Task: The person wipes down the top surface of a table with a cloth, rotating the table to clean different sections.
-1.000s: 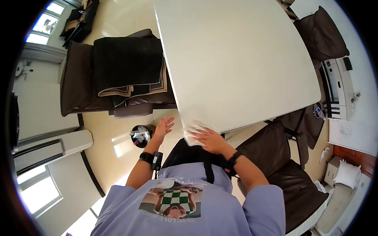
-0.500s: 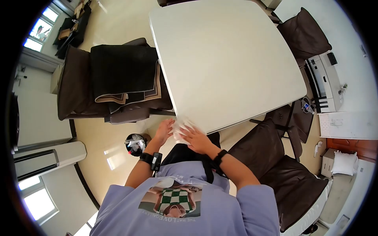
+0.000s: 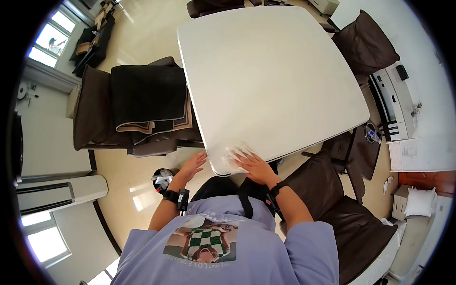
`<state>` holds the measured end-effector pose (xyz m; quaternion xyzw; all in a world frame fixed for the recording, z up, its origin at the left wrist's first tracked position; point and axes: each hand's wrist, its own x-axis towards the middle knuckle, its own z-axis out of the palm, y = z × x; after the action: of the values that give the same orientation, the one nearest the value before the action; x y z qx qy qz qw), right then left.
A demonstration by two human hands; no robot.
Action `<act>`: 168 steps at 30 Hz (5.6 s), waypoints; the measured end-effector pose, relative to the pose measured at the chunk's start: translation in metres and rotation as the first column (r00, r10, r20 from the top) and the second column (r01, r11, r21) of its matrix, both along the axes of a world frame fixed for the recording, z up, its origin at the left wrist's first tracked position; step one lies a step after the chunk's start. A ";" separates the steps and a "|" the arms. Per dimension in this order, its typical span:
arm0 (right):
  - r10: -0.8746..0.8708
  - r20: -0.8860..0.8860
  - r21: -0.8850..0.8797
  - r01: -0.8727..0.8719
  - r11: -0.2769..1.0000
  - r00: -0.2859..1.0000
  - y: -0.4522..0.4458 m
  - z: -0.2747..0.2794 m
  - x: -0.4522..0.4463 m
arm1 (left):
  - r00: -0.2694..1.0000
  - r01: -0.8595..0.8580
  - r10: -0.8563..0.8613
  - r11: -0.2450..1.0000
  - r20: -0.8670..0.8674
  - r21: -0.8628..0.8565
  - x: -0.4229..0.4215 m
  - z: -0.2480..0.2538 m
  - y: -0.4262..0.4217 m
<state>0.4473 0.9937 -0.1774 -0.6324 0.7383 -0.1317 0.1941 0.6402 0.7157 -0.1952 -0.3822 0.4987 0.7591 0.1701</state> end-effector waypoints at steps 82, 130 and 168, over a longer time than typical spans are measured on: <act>-0.888 -0.253 -0.021 0.915 0.402 0.384 0.249 -0.078 -0.512 | 0.729 -0.499 0.668 0.372 -0.147 -0.783 -0.268 0.000 0.185; 0.057 0.535 0.155 -0.164 0.974 0.843 -0.195 -0.049 0.031 | 0.453 -0.763 0.852 0.220 -0.262 -0.607 0.072 -0.023 0.053; 0.464 -0.106 0.073 -0.458 0.886 0.880 -0.158 -0.019 0.015 | 0.346 -0.896 0.915 0.258 -0.206 -0.361 0.038 -0.016 0.056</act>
<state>0.4627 0.8357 -0.1963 -0.7920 0.5797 -0.0267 0.1894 0.6783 0.7719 -0.2114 -0.6410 0.3336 0.5849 -0.3683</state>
